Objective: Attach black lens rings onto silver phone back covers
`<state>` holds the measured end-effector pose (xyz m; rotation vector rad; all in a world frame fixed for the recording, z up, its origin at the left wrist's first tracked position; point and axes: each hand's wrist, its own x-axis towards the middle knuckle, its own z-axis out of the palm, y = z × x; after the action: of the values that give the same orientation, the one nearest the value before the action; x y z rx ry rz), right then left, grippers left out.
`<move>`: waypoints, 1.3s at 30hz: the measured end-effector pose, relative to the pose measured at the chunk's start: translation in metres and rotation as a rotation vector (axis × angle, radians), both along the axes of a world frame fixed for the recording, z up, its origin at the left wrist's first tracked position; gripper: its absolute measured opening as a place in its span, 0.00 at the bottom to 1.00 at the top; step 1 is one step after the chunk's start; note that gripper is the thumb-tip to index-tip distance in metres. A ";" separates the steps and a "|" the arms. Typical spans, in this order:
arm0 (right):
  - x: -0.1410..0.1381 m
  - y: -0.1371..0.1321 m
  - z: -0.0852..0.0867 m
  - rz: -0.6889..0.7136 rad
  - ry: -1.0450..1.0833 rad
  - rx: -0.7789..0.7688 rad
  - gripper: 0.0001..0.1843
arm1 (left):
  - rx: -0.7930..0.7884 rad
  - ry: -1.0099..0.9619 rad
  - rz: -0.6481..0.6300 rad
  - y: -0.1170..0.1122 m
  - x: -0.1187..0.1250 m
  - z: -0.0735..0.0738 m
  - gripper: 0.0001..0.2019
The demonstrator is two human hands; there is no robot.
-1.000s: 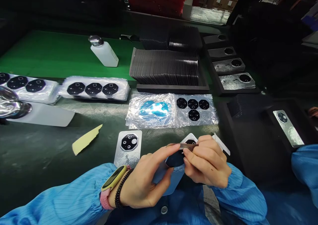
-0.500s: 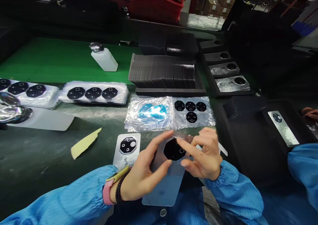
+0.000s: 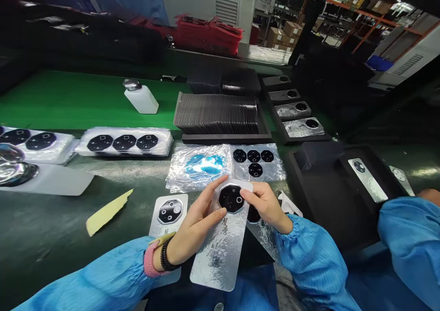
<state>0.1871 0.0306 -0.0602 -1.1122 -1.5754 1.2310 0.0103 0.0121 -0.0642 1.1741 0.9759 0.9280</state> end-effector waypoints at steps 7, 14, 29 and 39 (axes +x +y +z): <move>-0.004 0.007 -0.014 -0.081 -0.038 -0.014 0.27 | -0.110 -0.109 0.060 0.018 0.005 -0.022 0.38; 0.000 0.012 -0.018 -0.001 -0.245 0.158 0.18 | -0.085 -0.039 0.116 0.027 0.005 -0.019 0.30; 0.000 0.019 -0.022 0.188 -0.159 -0.028 0.11 | 0.215 0.282 0.015 0.051 -0.008 -0.007 0.20; 0.003 0.024 -0.011 0.283 -0.539 -0.252 0.20 | 0.358 0.753 0.190 0.022 -0.050 0.004 0.19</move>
<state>0.1896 0.0550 -0.0714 -1.5121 -2.0767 1.4206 -0.0398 0.0342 -0.0606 1.8243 1.5830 0.8355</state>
